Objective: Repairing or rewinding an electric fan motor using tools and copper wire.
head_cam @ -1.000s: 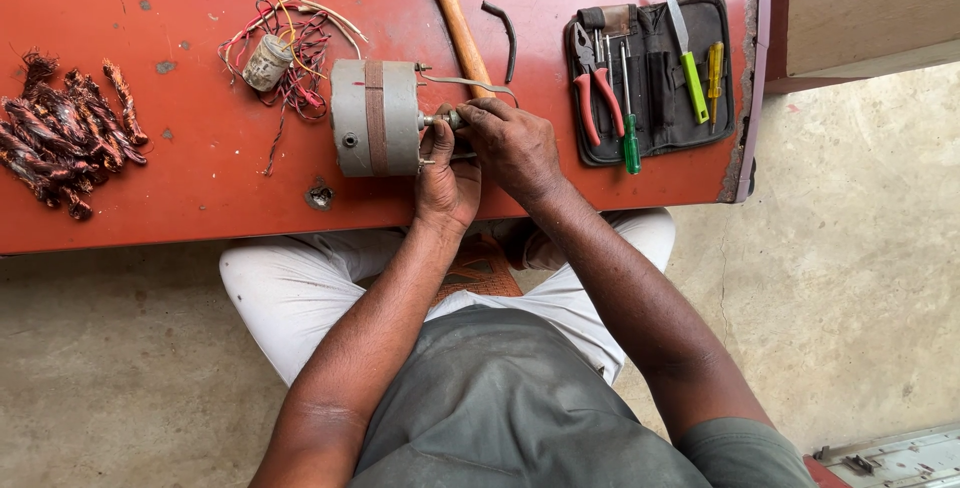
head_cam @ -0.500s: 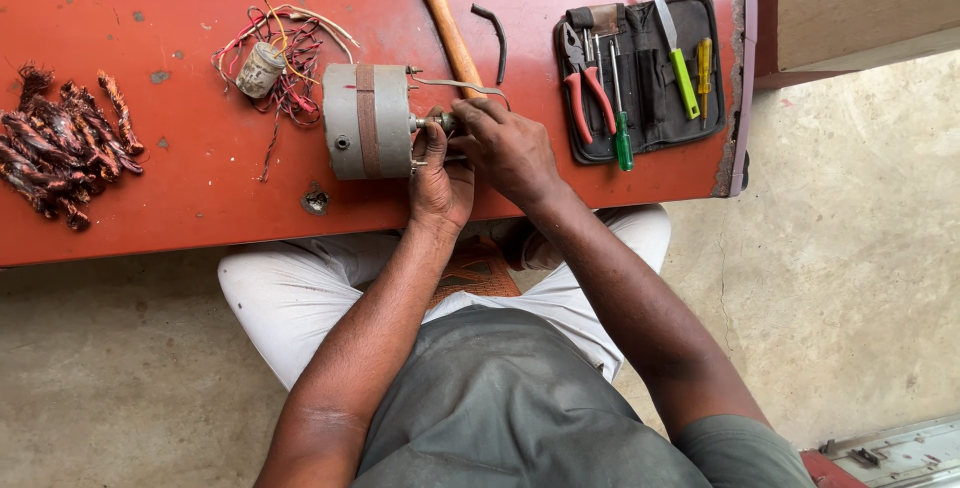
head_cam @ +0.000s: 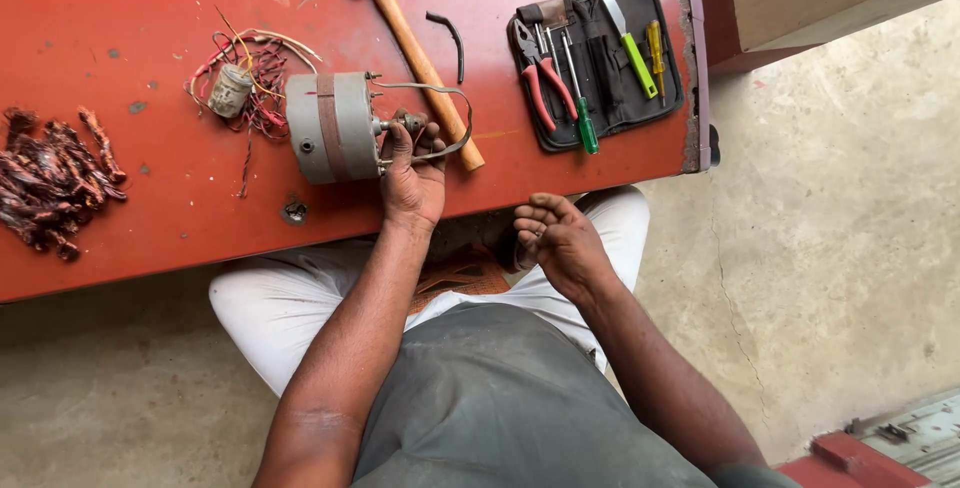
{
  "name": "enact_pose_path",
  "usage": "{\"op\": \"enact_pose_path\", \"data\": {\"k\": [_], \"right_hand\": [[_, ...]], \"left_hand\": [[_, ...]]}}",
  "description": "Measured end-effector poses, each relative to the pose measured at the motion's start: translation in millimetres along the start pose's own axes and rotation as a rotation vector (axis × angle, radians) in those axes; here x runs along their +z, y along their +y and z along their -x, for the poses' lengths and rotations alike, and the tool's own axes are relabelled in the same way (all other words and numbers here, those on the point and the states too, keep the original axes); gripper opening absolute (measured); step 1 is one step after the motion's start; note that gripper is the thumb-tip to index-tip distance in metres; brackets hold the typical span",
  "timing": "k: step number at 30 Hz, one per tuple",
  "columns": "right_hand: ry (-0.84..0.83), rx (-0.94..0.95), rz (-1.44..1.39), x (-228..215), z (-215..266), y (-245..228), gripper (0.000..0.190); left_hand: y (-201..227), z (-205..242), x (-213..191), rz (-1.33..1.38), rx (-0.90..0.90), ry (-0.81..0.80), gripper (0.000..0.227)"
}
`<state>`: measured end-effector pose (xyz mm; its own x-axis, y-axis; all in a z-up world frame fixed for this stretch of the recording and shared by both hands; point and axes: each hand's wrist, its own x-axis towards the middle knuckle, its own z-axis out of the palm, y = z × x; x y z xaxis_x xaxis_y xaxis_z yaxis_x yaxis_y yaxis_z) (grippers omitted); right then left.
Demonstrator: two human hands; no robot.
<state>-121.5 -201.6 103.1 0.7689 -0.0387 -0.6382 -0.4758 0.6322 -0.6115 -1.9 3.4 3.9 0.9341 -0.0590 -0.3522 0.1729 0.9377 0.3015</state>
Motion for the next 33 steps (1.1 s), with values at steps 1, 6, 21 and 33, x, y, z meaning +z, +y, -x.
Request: {"op": "enact_pose_path", "data": {"k": [1,6,21,33], "right_hand": [[-0.008,-0.009,-0.005,3,5,-2,0.047],[-0.005,0.000,0.059,17,32,-12,0.039],[-0.028,-0.138,0.087,-31,54,5,0.009],[-0.031,-0.161,0.235,-6,62,-6,0.012]], "left_hand": [[0,0,1,-0.005,0.003,-0.012,0.031],[0,0,-2,-0.042,0.015,0.005,0.034],[3,-3,1,-0.076,0.024,-0.007,0.030],[-3,-4,-2,-0.075,0.092,-0.039,0.027]]}}
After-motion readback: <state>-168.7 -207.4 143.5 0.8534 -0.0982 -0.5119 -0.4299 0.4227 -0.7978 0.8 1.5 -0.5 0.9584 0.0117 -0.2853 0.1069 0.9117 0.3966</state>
